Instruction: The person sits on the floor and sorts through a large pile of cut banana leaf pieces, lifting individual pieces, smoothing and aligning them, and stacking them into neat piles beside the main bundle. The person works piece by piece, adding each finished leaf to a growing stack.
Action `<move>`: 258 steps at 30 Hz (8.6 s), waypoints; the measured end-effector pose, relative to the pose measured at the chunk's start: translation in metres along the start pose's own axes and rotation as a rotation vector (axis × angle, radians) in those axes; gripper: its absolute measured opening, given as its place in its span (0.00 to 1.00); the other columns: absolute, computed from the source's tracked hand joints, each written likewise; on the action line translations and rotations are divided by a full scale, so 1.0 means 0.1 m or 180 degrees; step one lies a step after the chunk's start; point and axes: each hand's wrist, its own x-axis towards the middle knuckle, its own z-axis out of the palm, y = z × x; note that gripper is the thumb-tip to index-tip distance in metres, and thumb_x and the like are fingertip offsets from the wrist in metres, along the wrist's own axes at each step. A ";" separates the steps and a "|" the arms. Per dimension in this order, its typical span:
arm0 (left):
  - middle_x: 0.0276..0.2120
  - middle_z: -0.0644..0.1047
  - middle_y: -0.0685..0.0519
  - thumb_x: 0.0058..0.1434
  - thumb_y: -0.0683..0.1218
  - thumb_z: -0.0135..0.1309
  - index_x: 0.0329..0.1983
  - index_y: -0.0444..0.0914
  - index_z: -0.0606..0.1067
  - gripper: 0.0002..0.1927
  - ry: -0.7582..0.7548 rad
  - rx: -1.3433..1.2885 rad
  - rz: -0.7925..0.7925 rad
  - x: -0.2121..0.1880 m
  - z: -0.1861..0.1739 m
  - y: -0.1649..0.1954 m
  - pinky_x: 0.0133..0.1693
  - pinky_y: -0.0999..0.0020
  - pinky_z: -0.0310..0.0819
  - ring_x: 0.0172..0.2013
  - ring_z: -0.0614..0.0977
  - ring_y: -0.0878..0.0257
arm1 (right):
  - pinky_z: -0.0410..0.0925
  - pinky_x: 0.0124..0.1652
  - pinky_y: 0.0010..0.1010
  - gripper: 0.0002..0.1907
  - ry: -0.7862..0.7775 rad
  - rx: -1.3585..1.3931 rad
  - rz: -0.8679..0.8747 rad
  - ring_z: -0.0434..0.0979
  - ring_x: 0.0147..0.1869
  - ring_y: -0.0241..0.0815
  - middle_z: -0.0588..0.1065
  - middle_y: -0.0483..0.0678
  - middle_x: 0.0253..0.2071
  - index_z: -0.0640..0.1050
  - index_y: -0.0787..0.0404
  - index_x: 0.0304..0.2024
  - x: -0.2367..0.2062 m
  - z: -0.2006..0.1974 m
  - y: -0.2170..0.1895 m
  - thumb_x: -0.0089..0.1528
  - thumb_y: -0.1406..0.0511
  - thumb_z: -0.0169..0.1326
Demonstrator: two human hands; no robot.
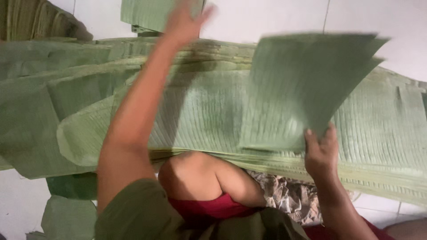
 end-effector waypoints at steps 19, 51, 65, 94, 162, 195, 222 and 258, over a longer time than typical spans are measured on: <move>0.53 0.80 0.39 0.75 0.45 0.54 0.68 0.31 0.64 0.23 0.0877 -0.1214 -0.0272 -0.74 -0.20 -0.73 0.43 0.60 0.79 0.45 0.83 0.56 | 0.34 0.73 0.52 0.29 -0.0152 -0.3789 -0.1412 0.44 0.81 0.52 0.53 0.53 0.77 0.62 0.56 0.71 -0.38 0.14 0.64 0.68 0.58 0.39; 0.51 0.80 0.37 0.60 0.49 0.61 0.49 0.31 0.76 0.20 0.0843 0.0569 -0.2011 0.10 -0.67 -1.20 0.45 0.48 0.80 0.47 0.82 0.42 | 0.47 0.73 0.60 0.27 0.0285 -0.3196 -0.1960 0.58 0.79 0.59 0.65 0.58 0.72 0.70 0.58 0.67 -0.40 0.21 0.75 0.64 0.62 0.48; 0.42 0.80 0.37 0.59 0.46 0.58 0.53 0.27 0.68 0.24 0.0025 0.1359 -0.1486 0.43 -1.13 -1.16 0.37 0.56 0.82 0.37 0.85 0.48 | 0.50 0.72 0.62 0.28 0.0331 -0.3197 -0.2280 0.60 0.78 0.61 0.65 0.59 0.72 0.67 0.56 0.68 -0.35 0.19 0.87 0.65 0.62 0.49; 0.50 0.79 0.39 0.58 0.42 0.55 0.46 0.34 0.78 0.14 0.0596 0.1040 -0.1827 0.29 -0.76 -1.14 0.49 0.47 0.76 0.51 0.80 0.41 | 0.49 0.72 0.61 0.31 0.0367 -0.3223 -0.2165 0.59 0.78 0.59 0.65 0.56 0.72 0.66 0.53 0.68 -0.34 0.21 0.85 0.62 0.63 0.51; 0.54 0.72 0.31 0.52 0.43 0.59 0.46 0.34 0.78 0.18 0.0209 0.2036 0.0856 0.08 -0.03 -0.17 0.51 0.41 0.72 0.53 0.74 0.33 | 0.44 0.72 0.57 0.27 0.0154 -0.3068 -0.1844 0.56 0.78 0.58 0.64 0.57 0.72 0.70 0.58 0.66 -0.40 0.03 0.84 0.64 0.62 0.49; 0.63 0.72 0.43 0.66 0.48 0.49 0.52 0.41 0.73 0.13 -0.1133 0.1513 0.2786 -3.53 1.91 2.29 0.52 0.41 0.73 0.65 0.72 0.46 | 0.69 0.25 0.26 0.12 0.0830 0.2531 0.0668 0.76 0.28 0.37 0.75 0.49 0.30 0.72 0.59 0.39 -0.35 -1.53 1.79 0.66 0.59 0.58; 0.55 0.76 0.41 0.58 0.46 0.60 0.41 0.37 0.76 0.11 -0.1307 0.0792 0.2891 -3.47 2.28 2.59 0.53 0.52 0.76 0.60 0.75 0.43 | 0.71 0.37 0.29 0.15 -0.1107 0.1526 0.0425 0.82 0.44 0.40 0.80 0.53 0.42 0.77 0.69 0.51 -1.13 -1.40 1.65 0.71 0.62 0.49; 0.62 0.76 0.42 0.67 0.56 0.47 0.59 0.41 0.77 0.23 -0.0448 -0.0595 0.1329 -2.81 2.54 2.09 0.68 0.50 0.62 0.65 0.71 0.43 | 0.80 0.40 0.36 0.10 0.0319 0.1485 0.0241 0.83 0.39 0.47 0.78 0.61 0.43 0.72 0.72 0.50 -1.67 -1.72 1.51 0.68 0.70 0.51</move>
